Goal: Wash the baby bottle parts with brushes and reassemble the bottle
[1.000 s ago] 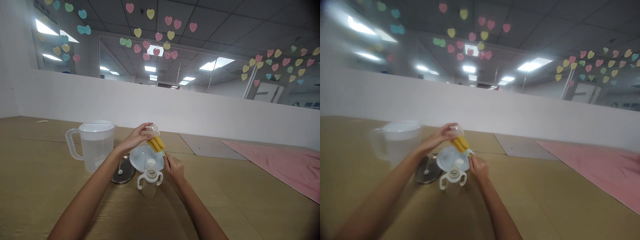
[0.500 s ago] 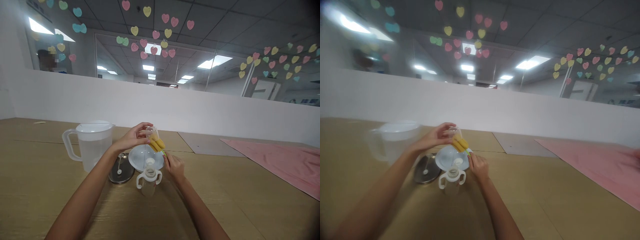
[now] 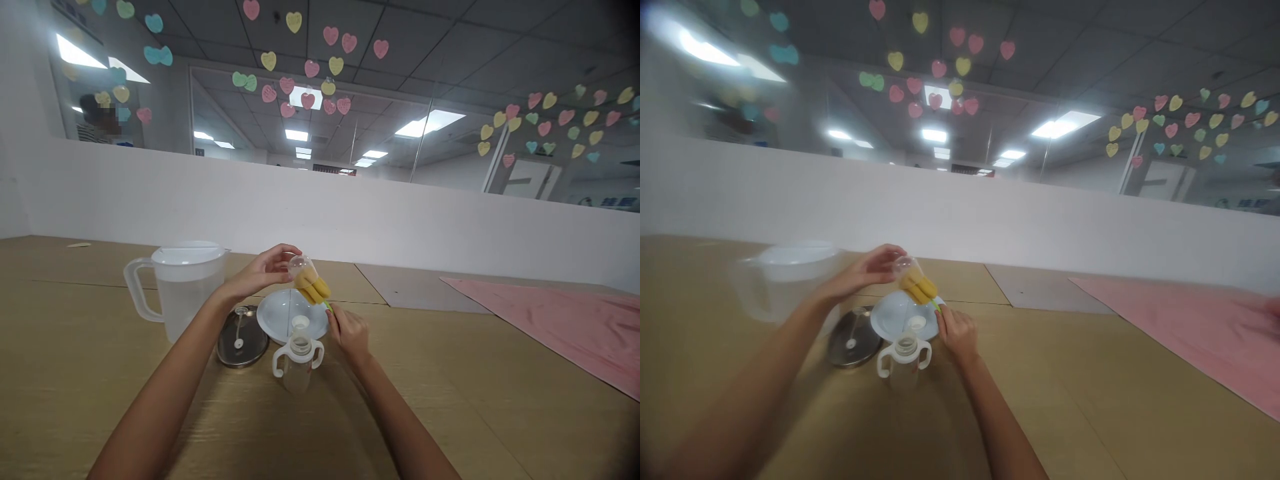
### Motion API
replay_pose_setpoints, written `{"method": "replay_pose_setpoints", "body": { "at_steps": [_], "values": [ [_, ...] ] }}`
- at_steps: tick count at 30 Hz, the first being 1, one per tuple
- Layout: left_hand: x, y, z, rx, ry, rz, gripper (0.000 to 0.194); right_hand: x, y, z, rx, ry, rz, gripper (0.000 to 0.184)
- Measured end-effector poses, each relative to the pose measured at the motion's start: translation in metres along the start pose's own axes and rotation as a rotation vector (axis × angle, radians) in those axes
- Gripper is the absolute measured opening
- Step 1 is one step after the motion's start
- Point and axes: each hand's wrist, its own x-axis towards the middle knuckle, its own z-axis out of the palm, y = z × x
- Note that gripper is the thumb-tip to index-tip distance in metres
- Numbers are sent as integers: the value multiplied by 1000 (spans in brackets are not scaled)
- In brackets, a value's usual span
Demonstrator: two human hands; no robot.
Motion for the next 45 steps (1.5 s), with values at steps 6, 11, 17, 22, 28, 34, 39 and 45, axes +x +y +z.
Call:
{"method": "replay_pose_setpoints", "body": {
  "at_steps": [6,11,17,22,28,34,39,45],
  "values": [
    [-1,5,2,7,-14,-18,24,0,0,0,0,23,-8,25],
    [0,6,7,-6,-91,-79,26,2,-2,-4,1,16,-27,25],
    [1,5,11,-16,-146,-86,28,2,-2,-5,5,8,-44,23],
    [0,6,11,7,-152,-90,28,1,-2,-4,10,2,-49,23],
    [-2,9,10,147,-123,-101,28,1,-3,-5,16,-10,-48,24],
    [-5,15,30,653,40,-12,33,1,-4,-6,13,-39,-54,26],
    [-5,22,46,925,135,-149,43,2,-2,-12,10,-10,-130,22],
    [-10,30,34,707,-103,81,31,6,0,-16,39,12,-152,21]
  ]
}}
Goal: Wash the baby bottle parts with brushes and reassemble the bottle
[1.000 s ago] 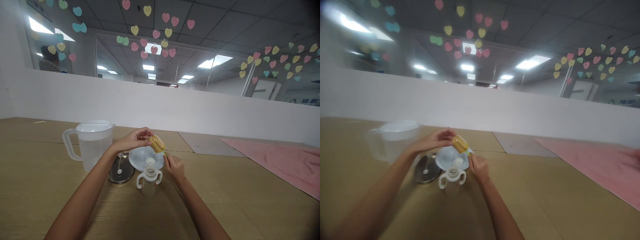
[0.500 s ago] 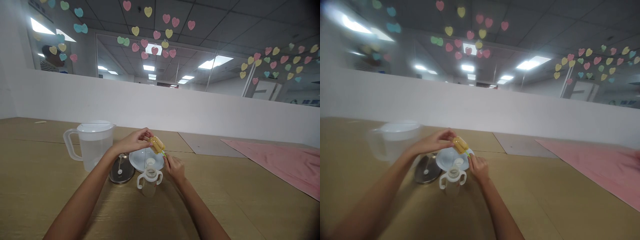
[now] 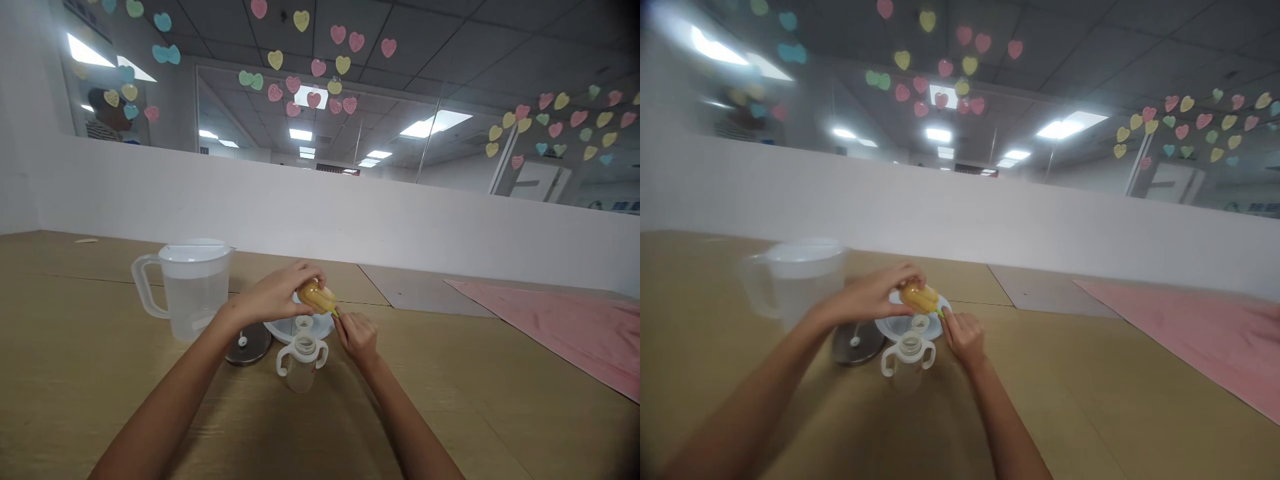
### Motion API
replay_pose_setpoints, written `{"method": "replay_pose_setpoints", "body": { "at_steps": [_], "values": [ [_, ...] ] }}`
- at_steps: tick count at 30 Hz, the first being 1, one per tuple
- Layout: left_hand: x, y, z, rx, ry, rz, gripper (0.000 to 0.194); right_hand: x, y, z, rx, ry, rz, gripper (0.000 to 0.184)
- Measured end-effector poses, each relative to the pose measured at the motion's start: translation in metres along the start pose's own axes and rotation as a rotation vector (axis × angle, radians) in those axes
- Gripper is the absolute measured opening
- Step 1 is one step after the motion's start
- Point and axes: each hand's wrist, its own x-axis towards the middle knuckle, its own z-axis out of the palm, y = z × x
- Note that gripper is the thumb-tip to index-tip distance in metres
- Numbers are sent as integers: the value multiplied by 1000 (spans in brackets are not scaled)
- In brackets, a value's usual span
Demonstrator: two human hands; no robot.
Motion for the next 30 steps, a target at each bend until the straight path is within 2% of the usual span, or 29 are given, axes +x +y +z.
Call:
{"method": "replay_pose_setpoints", "body": {
  "at_steps": [2,3,6,7,8,9,10,12,14,16,19,25,30],
  "values": [
    [1,-4,-5,-94,24,117,28,4,-2,1,9,25,42,22],
    [2,-7,-8,-123,95,114,29,5,-2,1,8,43,81,22],
    [2,-27,-16,-45,440,-38,38,7,0,4,-25,74,185,23],
    [1,-37,-19,54,526,-105,39,6,1,5,-43,71,193,23],
    [-2,-47,-22,192,555,-189,38,4,4,6,-61,61,190,23],
    [-4,-57,-24,326,529,-288,39,2,6,8,-79,46,182,23],
    [-7,-66,-26,418,414,-376,45,0,8,9,-93,26,175,24],
    [-12,-82,-26,465,94,-509,59,-4,11,11,-111,-18,176,25],
    [-13,-91,-21,456,-176,-605,61,-6,12,12,-116,-56,175,27],
    [-10,-96,-13,489,-309,-678,56,-6,11,13,-120,-71,176,29],
    [-2,-103,3,574,-348,-759,52,-5,10,13,-122,-77,192,30],
    [4,-128,32,579,-316,-832,42,-2,7,13,-121,-71,194,30],
    [-3,-135,44,479,-236,-739,37,0,5,12,-129,-72,214,32]
  ]
}}
